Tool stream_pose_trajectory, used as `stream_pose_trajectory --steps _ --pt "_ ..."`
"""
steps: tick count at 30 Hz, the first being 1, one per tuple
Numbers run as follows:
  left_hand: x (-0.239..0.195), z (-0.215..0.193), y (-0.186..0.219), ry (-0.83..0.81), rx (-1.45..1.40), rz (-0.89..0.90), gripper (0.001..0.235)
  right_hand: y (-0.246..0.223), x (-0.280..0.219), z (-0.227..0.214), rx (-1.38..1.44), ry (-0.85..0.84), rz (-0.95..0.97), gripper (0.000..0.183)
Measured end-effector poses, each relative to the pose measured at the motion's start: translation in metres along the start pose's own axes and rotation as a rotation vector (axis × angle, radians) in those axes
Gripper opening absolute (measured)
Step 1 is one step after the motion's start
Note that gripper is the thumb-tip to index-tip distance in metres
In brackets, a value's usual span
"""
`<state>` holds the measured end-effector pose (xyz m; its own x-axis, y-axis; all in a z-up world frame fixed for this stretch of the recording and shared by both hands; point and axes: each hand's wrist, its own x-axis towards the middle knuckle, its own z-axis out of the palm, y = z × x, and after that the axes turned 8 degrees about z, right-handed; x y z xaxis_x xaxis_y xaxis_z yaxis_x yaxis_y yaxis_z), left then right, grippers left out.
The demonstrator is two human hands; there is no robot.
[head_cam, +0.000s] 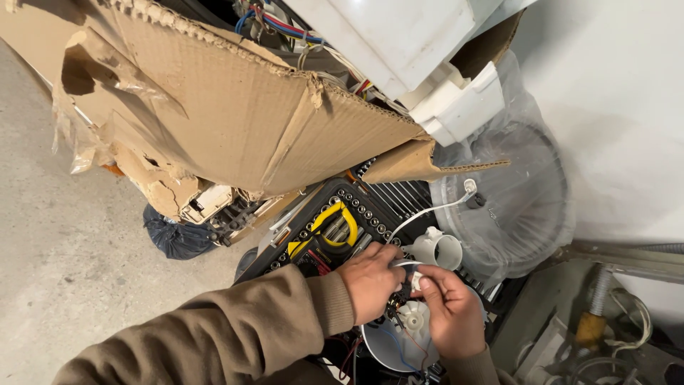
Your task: The recorder is disassembling and inspecting electrical components, including a fan unit and a circuit board, from a dishwasher in a workshop.
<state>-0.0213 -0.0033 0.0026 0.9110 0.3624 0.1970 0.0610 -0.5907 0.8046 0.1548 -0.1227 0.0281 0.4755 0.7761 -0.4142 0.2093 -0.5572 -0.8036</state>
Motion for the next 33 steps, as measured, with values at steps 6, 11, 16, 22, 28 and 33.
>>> stream_pose_trajectory --steps 6,11,16,22,28,33 --pt "-0.002 0.006 0.001 0.077 -0.004 -0.022 0.025 0.01 0.002 -0.003 0.012 0.013 0.036 0.025" --pt "-0.003 0.009 0.001 0.125 0.004 -0.011 0.025 0.019 0.001 -0.01 0.02 -0.061 -0.029 0.033" --pt "-0.005 0.014 -0.001 0.172 -0.048 -0.006 0.016 0.021 0.003 -0.012 0.112 -0.068 -0.007 0.036" --pt "-0.004 0.019 -0.001 0.222 -0.076 -0.021 0.013 0.019 0.009 -0.021 0.156 -0.156 0.121 0.037" --pt "0.001 0.019 0.001 0.147 -0.046 -0.074 0.017 0.022 0.013 -0.022 0.103 -0.162 0.116 0.038" --pt "0.008 0.01 0.011 0.003 -0.011 -0.156 0.023 0.015 0.01 -0.023 0.057 -0.16 0.159 0.038"
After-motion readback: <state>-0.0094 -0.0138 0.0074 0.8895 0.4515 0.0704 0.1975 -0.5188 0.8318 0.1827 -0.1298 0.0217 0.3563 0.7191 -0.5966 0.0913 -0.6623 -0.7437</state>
